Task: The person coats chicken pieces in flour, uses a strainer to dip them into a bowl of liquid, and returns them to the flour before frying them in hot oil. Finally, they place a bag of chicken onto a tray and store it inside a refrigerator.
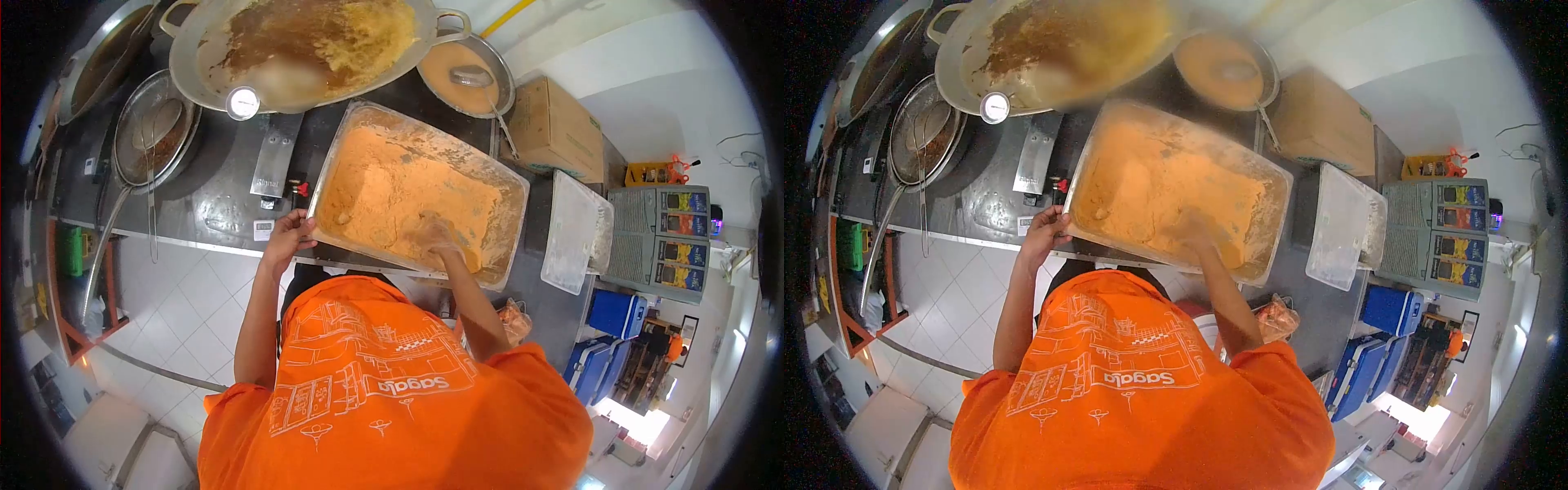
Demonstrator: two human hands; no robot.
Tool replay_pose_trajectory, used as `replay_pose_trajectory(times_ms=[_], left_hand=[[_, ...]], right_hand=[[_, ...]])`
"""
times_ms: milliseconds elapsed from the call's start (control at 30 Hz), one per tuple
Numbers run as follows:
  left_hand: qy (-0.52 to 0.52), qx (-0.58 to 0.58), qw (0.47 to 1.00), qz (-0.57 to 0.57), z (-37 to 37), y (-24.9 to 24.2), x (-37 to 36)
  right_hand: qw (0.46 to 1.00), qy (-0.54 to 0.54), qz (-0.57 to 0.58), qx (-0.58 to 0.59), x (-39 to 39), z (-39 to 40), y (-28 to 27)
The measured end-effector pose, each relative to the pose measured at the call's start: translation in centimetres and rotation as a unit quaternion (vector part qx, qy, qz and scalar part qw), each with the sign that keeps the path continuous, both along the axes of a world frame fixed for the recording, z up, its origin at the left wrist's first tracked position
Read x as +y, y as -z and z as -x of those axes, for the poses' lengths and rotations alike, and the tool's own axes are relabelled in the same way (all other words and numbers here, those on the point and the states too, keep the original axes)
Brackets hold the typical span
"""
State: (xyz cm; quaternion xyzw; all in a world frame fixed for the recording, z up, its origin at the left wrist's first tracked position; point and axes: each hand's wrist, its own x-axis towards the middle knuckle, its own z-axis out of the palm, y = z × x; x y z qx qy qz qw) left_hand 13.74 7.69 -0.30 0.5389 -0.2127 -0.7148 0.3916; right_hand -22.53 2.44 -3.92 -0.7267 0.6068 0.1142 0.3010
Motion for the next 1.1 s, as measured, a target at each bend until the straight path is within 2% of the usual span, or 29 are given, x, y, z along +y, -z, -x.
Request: replay_pose_trajectory(times_ms=[67, 100, 167, 300, 367, 400, 433, 467, 500, 533, 567, 633, 667, 733, 767, 833, 900, 967, 1033, 1100], left_hand=[[-0.003, -0.005, 1.000, -0.001, 0.1, -0.5, 0.0], [-0.009, -0.009, 1.000, -0.002, 0.3, -0.6, 0.0], [-0.010, -0.004, 1.000, -0.002, 0.3, 0.1, 0.3], [-0.017, 0.001, 1.000, 0.006, 0.2, 0.5, 0.4], [-0.021, -0.010, 1.000, 0.003, 0.4, -0.1, 0.3], [-0.021, -0.020, 1.000, -0.001, 0.4, -0.3, 0.4], [-0.025, -0.019, 0.999, -0.005, 0.3, 0.1, 0.7], [-0.024, -0.006, 1.000, -0.002, 0.2, 0.6, 0.8], [-0.022, 0.006, 1.000, 0.005, 0.2, 1.0, 0.6], [-0.021, 0.008, 1.000, 0.006, 0.3, 0.9, 0.5], [-0.023, 0.006, 1.000, 0.003, 0.3, 0.6, 0.4], [-0.028, 0.005, 1.000, -0.004, 0.3, 0.5, 0.7], [-0.023, -0.001, 1.000, -0.002, 0.2, 0.5, 0.5], [-0.018, -0.005, 1.000, 0.001, 0.2, 0.5, 0.5], [-0.018, -0.006, 1.000, 0.003, 0.3, 0.6, 0.5], [-0.025, -0.006, 1.000, 0.007, 0.2, 0.7, 0.5], [-0.028, 0.009, 1.000, 0.009, 0.1, 1.0, 0.6], [-0.030, 0.014, 0.999, 0.011, 0.1, 1.2, 0.5], [-0.033, 0.021, 0.999, 0.002, 0.1, 0.5, 0.6], [-0.039, 0.024, 0.999, 0.002, 0.0, 0.4, 0.6]], right_hand=[[0.977, 0.195, 0.036, -0.076, -0.2, -2.7, -4.5], [0.978, 0.194, 0.036, -0.074, -0.3, -2.4, -1.7], [0.991, 0.022, 0.086, 0.103, -0.6, -1.0, 5.7], [0.995, -0.012, 0.076, 0.069, 0.2, -1.1, 3.5], [0.985, 0.164, 0.037, -0.030, -0.6, 1.2, 0.9], [0.920, 0.350, -0.013, -0.178, -1.3, 1.0, -1.9], [0.793, 0.519, -0.065, -0.311, -1.4, 1.1, -4.1], [0.795, 0.518, -0.066, -0.309, -1.6, 2.4, -4.0], [0.915, 0.387, -0.039, -0.109, -2.2, 4.0, -3.5], [0.968, 0.229, -0.009, 0.099, -2.5, 5.5, -3.0], [0.968, 0.228, -0.008, 0.100, -2.7, 6.5, -2.5], [0.950, 0.307, -0.033, 0.043, -2.6, 7.7, -1.6], [0.951, 0.303, -0.033, 0.044, -2.8, 8.2, -1.6], [0.873, 0.449, -0.048, -0.184, -2.8, 9.0, -1.8], [0.875, 0.447, -0.046, -0.183, -3.1, 8.9, -2.8], [0.856, 0.439, -0.037, -0.271, -3.9, 8.3, -6.3], [0.892, 0.318, 0.144, -0.289, -3.7, 3.8, -13.9], [0.846, 0.349, 0.055, -0.400, -7.8, -1.2, -20.2], [0.836, 0.257, 0.036, -0.484, -11.1, -6.0, -25.8], [0.884, 0.131, 0.126, -0.431, -15.7, -10.0, -28.9]])
